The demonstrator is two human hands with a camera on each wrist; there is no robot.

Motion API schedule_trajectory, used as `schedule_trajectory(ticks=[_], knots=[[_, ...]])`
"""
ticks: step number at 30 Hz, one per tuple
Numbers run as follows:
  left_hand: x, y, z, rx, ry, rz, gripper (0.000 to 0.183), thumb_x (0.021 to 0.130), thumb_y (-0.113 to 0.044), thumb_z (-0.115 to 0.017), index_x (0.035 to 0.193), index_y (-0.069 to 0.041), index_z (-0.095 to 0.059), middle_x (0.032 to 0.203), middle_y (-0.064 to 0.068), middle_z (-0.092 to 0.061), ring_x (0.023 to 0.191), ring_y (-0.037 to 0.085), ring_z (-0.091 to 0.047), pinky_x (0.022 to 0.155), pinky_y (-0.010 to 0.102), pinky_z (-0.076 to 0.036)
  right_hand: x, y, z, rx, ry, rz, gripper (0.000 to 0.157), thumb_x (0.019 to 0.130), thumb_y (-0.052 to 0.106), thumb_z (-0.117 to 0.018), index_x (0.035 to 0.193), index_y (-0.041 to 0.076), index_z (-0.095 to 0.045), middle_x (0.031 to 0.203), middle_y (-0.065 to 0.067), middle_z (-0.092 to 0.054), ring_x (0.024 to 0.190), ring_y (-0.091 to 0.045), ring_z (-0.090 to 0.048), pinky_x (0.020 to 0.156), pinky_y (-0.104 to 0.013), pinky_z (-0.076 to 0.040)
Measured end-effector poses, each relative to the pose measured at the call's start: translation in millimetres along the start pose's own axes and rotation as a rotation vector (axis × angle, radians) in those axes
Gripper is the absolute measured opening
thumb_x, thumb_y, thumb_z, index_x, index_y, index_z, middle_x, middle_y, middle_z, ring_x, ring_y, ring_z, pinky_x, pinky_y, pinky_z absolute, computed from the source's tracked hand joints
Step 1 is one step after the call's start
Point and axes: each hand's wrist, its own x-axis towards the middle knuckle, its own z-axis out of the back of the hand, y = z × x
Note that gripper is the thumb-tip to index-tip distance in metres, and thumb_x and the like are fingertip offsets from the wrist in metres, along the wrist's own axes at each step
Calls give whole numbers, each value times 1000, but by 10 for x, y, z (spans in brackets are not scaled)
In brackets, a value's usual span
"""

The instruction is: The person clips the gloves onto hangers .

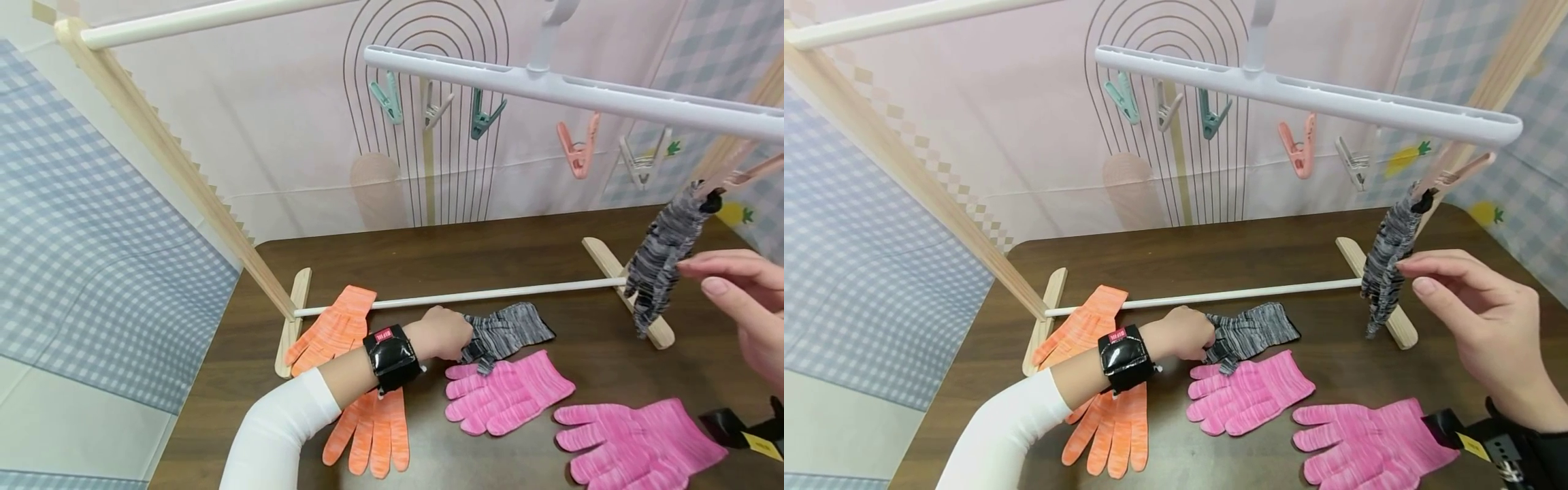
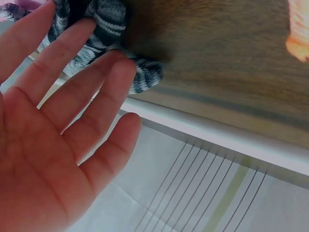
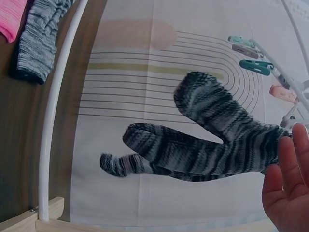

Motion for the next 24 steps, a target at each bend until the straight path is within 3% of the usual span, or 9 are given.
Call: schedule_trajectory(ticks=[5,8,19,24], knots=[[-69,-50,22,63,30,26,7,80,-26,-61,76,-22,-65,89,-7,-64,78,9,-57,65,26,-41,6,15,-30,-16,14,-29,25,81,-21,-38,100,-21,-54,102,-16,-60,98,-19,-57,87,-21,-37],[-109,-70,22,97,33,26,11,81,-26,-59,88,-23,-68,95,-6,-65,83,10,-59,69,26,-42,4,7,-40,-13,19,-40,25,81,-22,-38,101,-22,-53,103,-17,-60,98,-20,-57,87,-22,-37],[-239,-91,-28,149,17,9,13,82,-25,-58,89,-23,-68,91,-7,-66,79,11,-59,74,28,-42,28,33,-117,-27,48,-58,24,81,-21,-40,102,-24,-50,104,-19,-58,98,-22,-57,88,-23,-39],[-268,-91,-28,146,23,12,12,82,-25,-58,88,-23,-69,92,-7,-66,80,11,-60,74,28,-42,32,100,-224,-146,74,-105,26,81,-21,-41,106,-23,-48,109,-15,-56,102,-18,-55,87,-18,-39]])
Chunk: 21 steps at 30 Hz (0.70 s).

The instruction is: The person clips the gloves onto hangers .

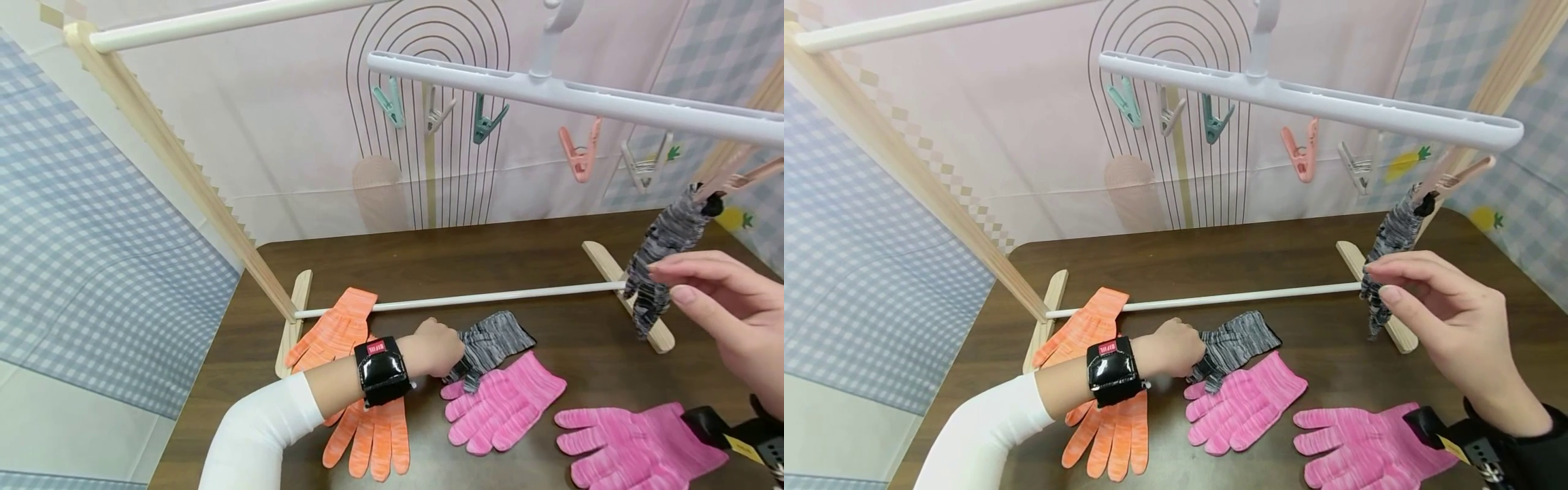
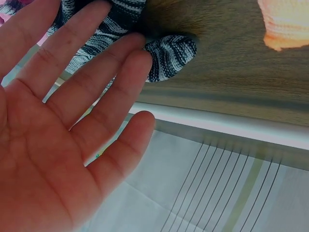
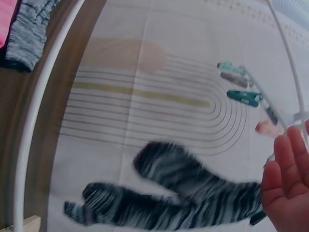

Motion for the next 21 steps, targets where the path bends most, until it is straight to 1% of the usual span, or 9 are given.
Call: schedule_trajectory(ticks=[4,6,7,10,12,13,15,18,21], knots=[[0,22,19,-6,-7,6,12,80,-26,-59,88,-22,-68,92,-7,-66,79,12,-60,72,28,-43,33,79,-98,-209,-10,-58,31,80,-21,-43,111,-20,-46,112,-10,-57,103,-13,-54,85,-13,-39],[8,47,35,-19,-35,9,11,80,-27,-60,85,-22,-68,90,-7,-66,78,12,-60,70,28,-43,69,121,-161,-309,-23,-78,34,80,-20,-44,114,-19,-45,113,-9,-57,103,-11,-54,84,-12,-39],[13,62,45,-26,-55,13,9,81,-26,-59,81,-22,-67,88,-7,-66,76,12,-60,69,28,-43,88,130,-184,-323,-23,-74,35,79,-20,-45,115,-19,-44,113,-8,-57,103,-11,-54,84,-12,-39],[27,115,94,-28,-144,12,11,81,-26,-58,74,-21,-65,82,-7,-66,74,12,-61,66,29,-45,150,132,-250,-292,-31,-47,38,79,-20,-47,116,-19,-43,116,-10,-56,103,-12,-54,84,-13,-40],[45,146,123,-36,-201,13,14,82,-27,-57,71,-20,-63,79,-6,-66,73,11,-61,65,29,-46,190,117,-279,-230,-36,-4,39,78,-20,-48,116,-20,-42,116,-12,-56,104,-14,-54,85,-14,-40],[54,160,137,-41,-222,15,15,82,-28,-57,71,-21,-63,77,-6,-66,72,11,-61,65,29,-46,208,106,-291,-205,-36,21,39,77,-20,-48,116,-20,-43,117,-13,-56,105,-15,-53,85,-15,-41],[77,186,152,-53,-257,13,13,82,-29,-57,76,-21,-65,78,-6,-66,72,11,-61,63,28,-45,243,108,-324,-217,-56,39,39,77,-20,-49,115,-20,-43,116,-13,-56,105,-16,-53,86,-15,-41],[117,216,155,-86,-276,15,11,83,-29,-57,82,-22,-65,79,-7,-65,71,10,-60,58,27,-43,292,111,-360,-248,-90,61,40,76,-19,-50,116,-17,-46,117,-12,-56,107,-16,-52,87,-15,-40],[165,237,135,-104,-285,20,12,82,-31,-57,85,-21,-64,80,-7,-64,71,10,-60,54,27,-43,341,109,-380,-251,-132,67,43,75,-19,-50,118,-12,-48,119,-12,-53,110,-17,-50,89,-15,-39]])
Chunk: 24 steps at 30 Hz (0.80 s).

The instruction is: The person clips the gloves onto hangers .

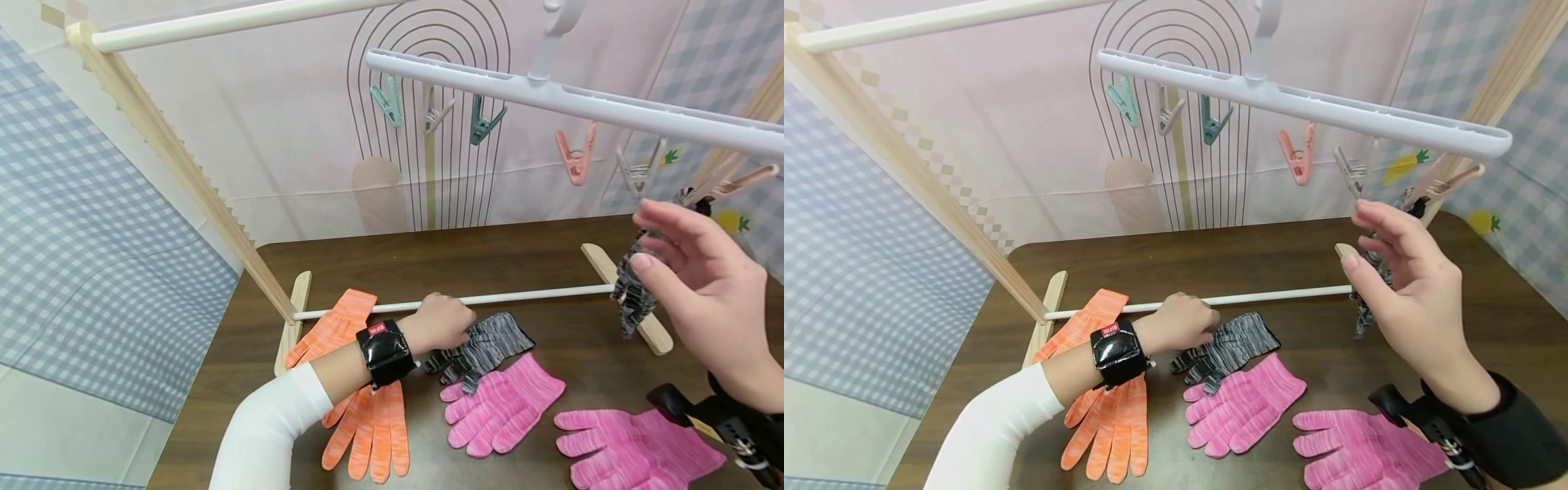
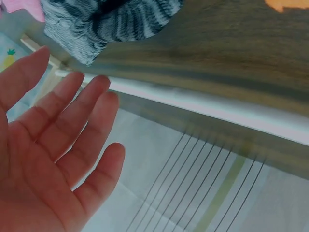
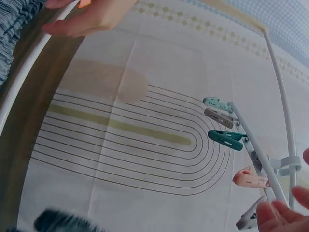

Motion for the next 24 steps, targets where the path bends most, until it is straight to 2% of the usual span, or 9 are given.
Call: schedule_trajectory(ticks=[6,14,19,24], knots=[[83,11,-78,-38,5,13,16,82,-35,-58,90,-21,-62,81,-8,-63,74,9,-60,55,29,-44,73,-8,-59,47,-117,-20,52,72,-20,-50,123,-8,-44,125,-11,-47,117,-18,-42,93,-15,-35],[152,-11,-94,-81,29,13,22,83,-35,-57,100,-20,-60,90,-6,-64,78,10,-60,57,28,-45,190,5,-133,130,-223,-134,56,77,-16,-47,129,-1,-34,134,-9,-31,130,-18,-23,104,-18,-19],[185,-19,-99,-90,33,21,21,83,-36,-57,98,-20,-59,92,-7,-64,82,10,-60,60,29,-46,263,-11,-189,179,-213,-179,56,82,-13,-45,133,0,-25,142,-12,-18,134,-16,-14,109,-21,-6],[203,-34,-115,-78,36,18,24,83,-37,-58,100,-20,-59,95,-7,-64,84,10,-60,61,29,-46,374,-67,-208,201,-184,-265,59,88,-6,-38,139,1,-10,148,-12,-5,136,-13,-6,109,-20,-4]])
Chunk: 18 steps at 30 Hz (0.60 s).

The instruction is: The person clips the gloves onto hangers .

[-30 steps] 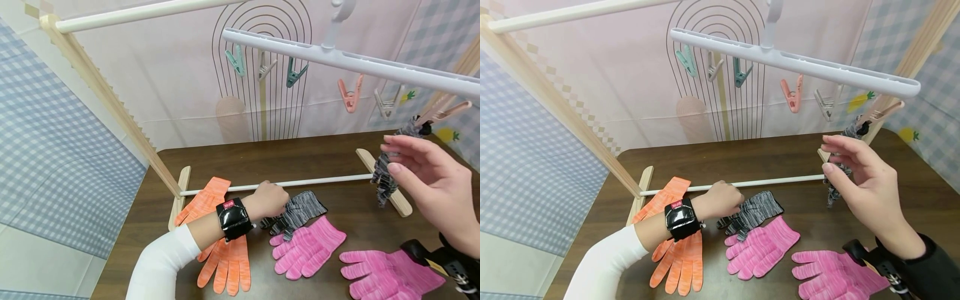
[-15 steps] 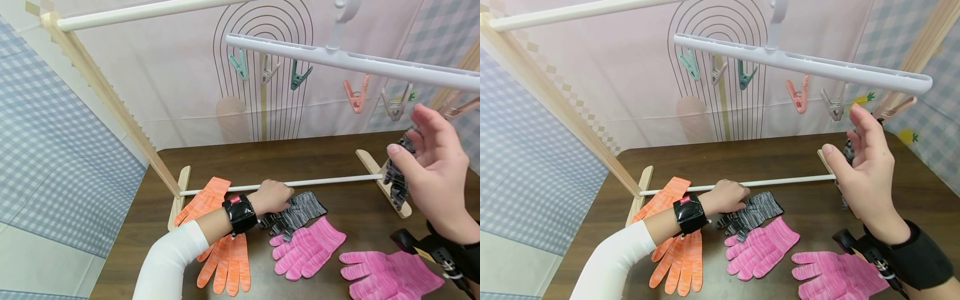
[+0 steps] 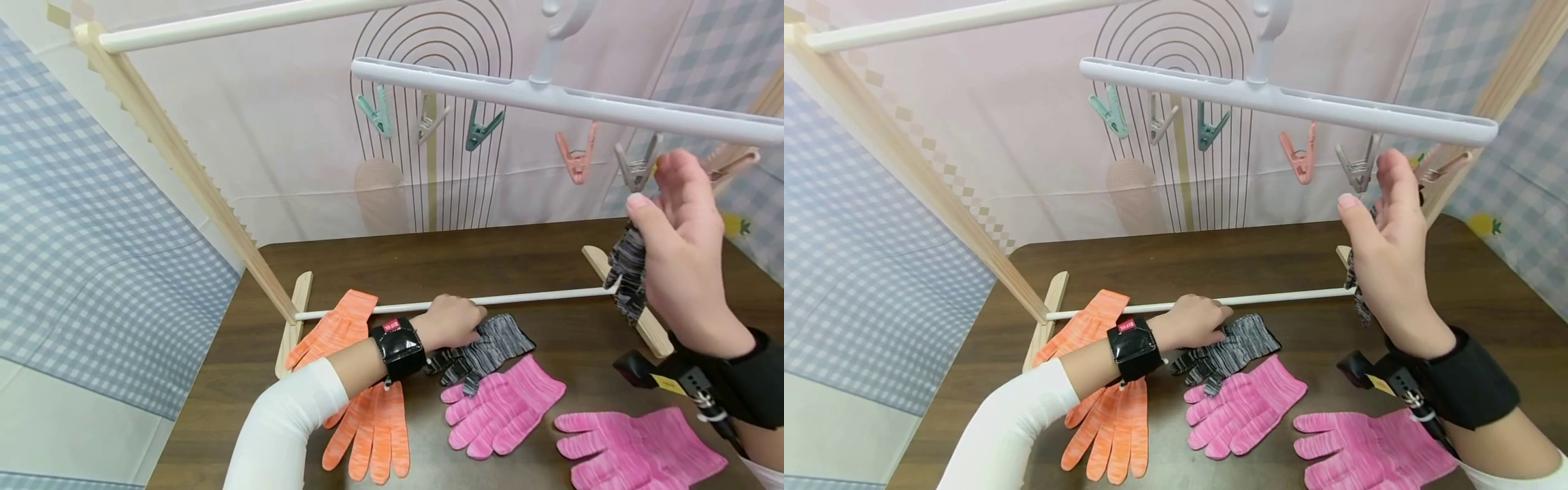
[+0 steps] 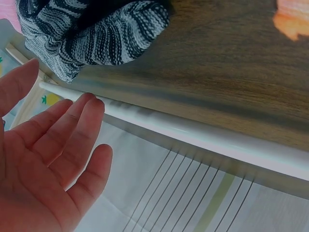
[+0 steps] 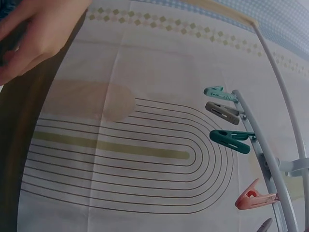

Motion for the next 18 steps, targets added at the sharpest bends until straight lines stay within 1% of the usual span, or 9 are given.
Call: schedule_trajectory(ticks=[4,9,14,15,16,18], knots=[[19,-16,-27,13,-2,2,26,82,-39,-58,101,-21,-59,98,-7,-64,86,9,-60,62,29,-47,106,-24,-6,36,-27,-70,56,92,-1,-33,141,3,-6,148,-11,-3,136,-12,-6,109,-20,-5],[43,-30,-43,23,2,6,25,82,-38,-58,102,-22,-59,99,-7,-64,88,8,-60,62,30,-48,217,-56,9,61,-64,-106,52,93,4,-32,141,3,-9,147,-10,-6,134,-10,-8,108,-18,-7],[49,-51,-66,31,18,6,27,83,-37,-57,105,-21,-59,99,-7,-64,87,10,-61,63,30,-48,300,-85,61,127,-64,-147,50,94,7,-30,140,4,-11,146,-6,-9,132,-10,-10,108,-19,-6],[49,-55,-70,29,21,6,28,83,-37,-57,106,-21,-59,99,-6,-64,87,10,-61,63,30,-48,315,-89,68,146,-63,-158,50,95,7,-31,140,4,-12,145,-5,-10,131,-10,-11,107,-19,-7],[49,-58,-75,29,25,6,28,84,-37,-57,107,-22,-59,99,-6,-64,87,10,-61,63,30,-49,335,-95,70,170,-67,-166,49,94,7,-32,140,4,-14,142,-4,-14,127,-11,-16,105,-17,-12],[53,-64,-80,26,28,6,28,84,-37,-56,107,-22,-59,98,-6,-64,86,10,-61,63,30,-49,377,-102,66,213,-77,-181,49,93,6,-35,139,4,-18,135,-4,-22,117,-10,-25,95,-16,-22]])
